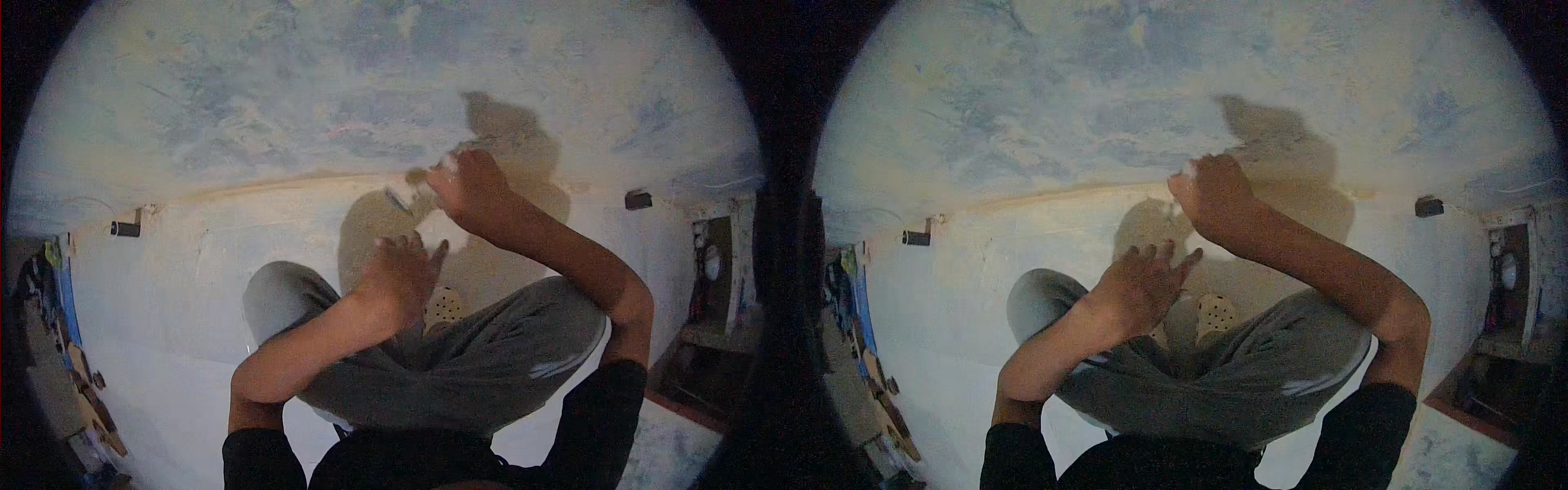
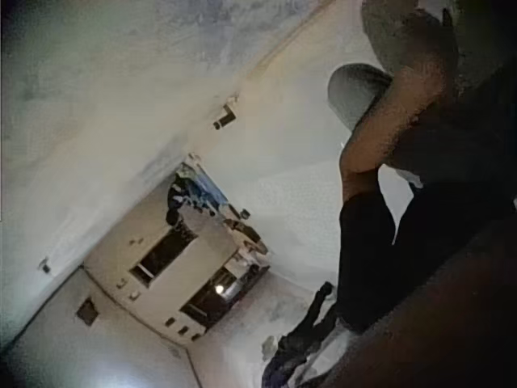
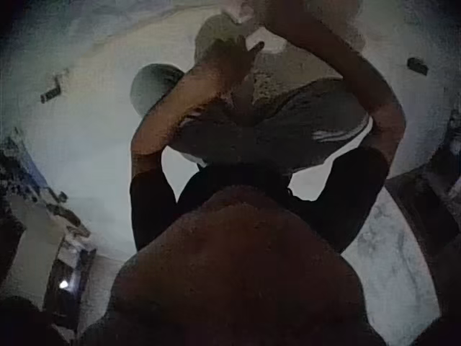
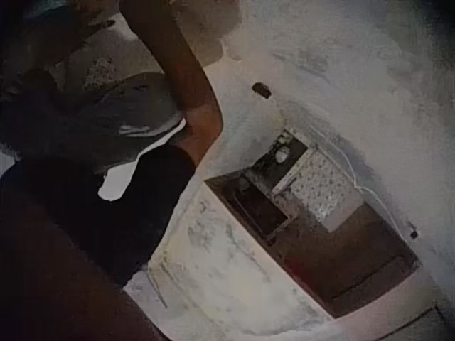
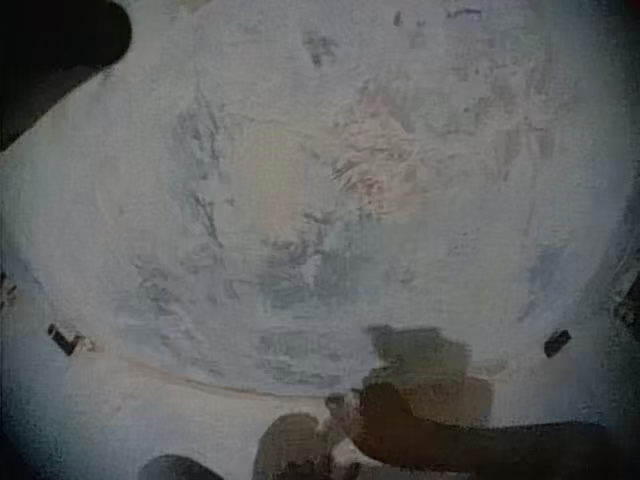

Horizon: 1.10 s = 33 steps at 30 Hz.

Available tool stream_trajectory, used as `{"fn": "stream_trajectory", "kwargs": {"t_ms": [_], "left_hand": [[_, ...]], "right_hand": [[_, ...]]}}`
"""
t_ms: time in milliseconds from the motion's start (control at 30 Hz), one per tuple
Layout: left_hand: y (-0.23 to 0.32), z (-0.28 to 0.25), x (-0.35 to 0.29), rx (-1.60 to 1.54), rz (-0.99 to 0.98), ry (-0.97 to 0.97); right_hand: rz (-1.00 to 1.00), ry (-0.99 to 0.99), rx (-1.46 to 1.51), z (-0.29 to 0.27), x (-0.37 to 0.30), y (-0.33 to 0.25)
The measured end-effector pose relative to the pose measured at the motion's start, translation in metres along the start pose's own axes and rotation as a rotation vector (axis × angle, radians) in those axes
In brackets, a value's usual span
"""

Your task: The person scrapes a trowel with another trowel, scrapes the wall using the trowel, and then scrapes the two trowels together.

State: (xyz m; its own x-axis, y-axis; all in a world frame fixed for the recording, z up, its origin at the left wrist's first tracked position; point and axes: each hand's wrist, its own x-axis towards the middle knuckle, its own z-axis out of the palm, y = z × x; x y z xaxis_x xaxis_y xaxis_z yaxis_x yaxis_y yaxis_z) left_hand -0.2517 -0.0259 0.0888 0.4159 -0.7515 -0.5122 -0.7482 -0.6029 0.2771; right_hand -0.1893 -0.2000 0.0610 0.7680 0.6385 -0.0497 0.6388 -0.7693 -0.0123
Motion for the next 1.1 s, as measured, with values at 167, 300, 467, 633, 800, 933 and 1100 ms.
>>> {"fn": "stream_trajectory", "kwargs": {"t_ms": [167, 300, 467, 633, 800, 933, 1100], "left_hand": [[-0.001, -0.003, -0.014, 0.055, -0.044, -0.013], [0.002, -0.001, -0.010, 0.009, -0.065, 0.058], [0.002, -0.003, -0.015, 0.076, -0.051, 0.029], [0.001, 0.002, -0.010, 0.100, -0.067, 0.020], [-0.003, 0.005, -0.009, 0.131, -0.071, 0.033], [-0.011, 0.013, -0.011, 0.078, -0.080, 0.033], [-0.019, 0.019, -0.004, 0.024, -0.174, -0.024]], "right_hand": [[0.150, -0.389, -0.030, 0.014, -0.019, 0.032], [0.288, -0.310, 0.113, 0.021, -0.046, 0.077], [0.377, 0.061, 0.805, 0.031, -0.075, 0.076], [0.556, 0.579, 1.309, 0.060, -0.090, 0.066], [0.239, 1.156, 1.690, 0.020, -0.078, 0.066], [0.070, 1.260, 1.405, -0.005, -0.073, 0.069], [-0.157, 1.412, 1.368, 0.001, -0.046, 0.056]]}}
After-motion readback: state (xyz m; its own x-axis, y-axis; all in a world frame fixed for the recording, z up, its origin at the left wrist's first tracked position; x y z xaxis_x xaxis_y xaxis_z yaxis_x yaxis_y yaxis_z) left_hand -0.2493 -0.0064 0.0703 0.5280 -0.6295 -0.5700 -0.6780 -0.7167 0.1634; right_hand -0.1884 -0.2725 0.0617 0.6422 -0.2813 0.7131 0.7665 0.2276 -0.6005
